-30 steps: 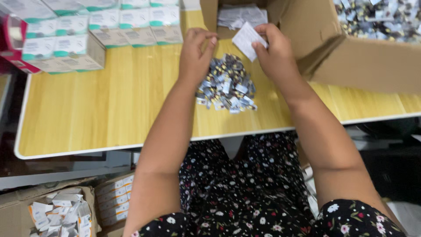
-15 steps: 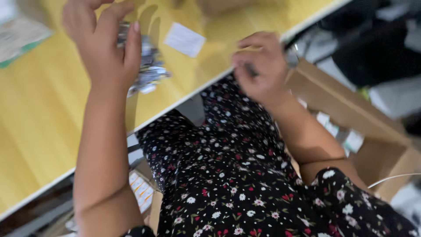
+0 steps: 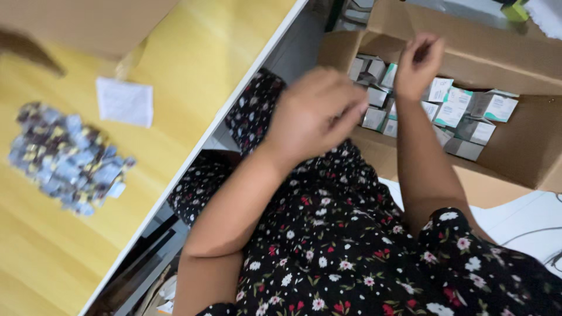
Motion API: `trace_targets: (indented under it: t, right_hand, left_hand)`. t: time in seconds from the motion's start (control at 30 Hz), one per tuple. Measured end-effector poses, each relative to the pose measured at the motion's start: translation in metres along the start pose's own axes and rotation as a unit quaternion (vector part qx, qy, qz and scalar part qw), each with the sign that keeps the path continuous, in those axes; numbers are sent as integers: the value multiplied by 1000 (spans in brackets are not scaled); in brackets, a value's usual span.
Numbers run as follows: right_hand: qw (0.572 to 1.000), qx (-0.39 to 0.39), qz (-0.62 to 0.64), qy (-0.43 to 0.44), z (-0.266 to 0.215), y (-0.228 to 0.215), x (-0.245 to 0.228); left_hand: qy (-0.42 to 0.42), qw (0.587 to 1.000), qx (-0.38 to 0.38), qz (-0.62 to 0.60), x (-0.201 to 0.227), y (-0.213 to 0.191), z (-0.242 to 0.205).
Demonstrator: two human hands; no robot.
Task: The person repeatedly picks small foil sachets from a table and places them into a small white product box. The person also moves a larger cardboard box and retrieves another small white box from a lower shelf to continue the packing process.
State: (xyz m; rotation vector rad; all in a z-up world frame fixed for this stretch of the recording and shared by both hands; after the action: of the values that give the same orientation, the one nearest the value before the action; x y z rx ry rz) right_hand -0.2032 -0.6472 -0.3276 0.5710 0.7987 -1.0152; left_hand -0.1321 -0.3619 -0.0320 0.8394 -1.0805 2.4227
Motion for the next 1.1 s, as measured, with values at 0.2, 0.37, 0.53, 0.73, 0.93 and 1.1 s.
trace_targets:
  t: [0.2,0.37,0.53,0.73,0.93,1.1]
  right_hand:
    - [965,-132,-65,216,-90,11,110]
    - [895,-228,10,384,-128,34,157]
    - [866,-309,-302,252,-124,62,179]
    - [706,-441,-410,373,-113,78,201]
    - [734,-410,-438,317,-128,68,199]
    - [798,-379,-287,371,-144,68,210]
  left_hand:
    - [-297,919,-22,-257,-127,113,-48]
    - [-414,804,51,-424,-204,160,-74]
    - [-493,748,55,-440,-222,161,-86]
    - [-495,729,17,-472,-213,166,-76]
    - [-566,699,-15,-437,-210,160,-72]
    - [-533,720,-35,-443,-206,164,-71]
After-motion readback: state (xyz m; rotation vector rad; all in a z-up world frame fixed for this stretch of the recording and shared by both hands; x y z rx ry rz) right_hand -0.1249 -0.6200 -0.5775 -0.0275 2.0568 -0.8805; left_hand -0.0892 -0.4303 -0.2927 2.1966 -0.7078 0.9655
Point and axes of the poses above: each hand's wrist, its own z-axis towards the middle knuckle, its own y-axis out of the palm, x = y × z, the point moved 4 cm from there along z, towards the middle knuckle, and after that the axes turned 5 degrees about -y, right-handed, at the moved point
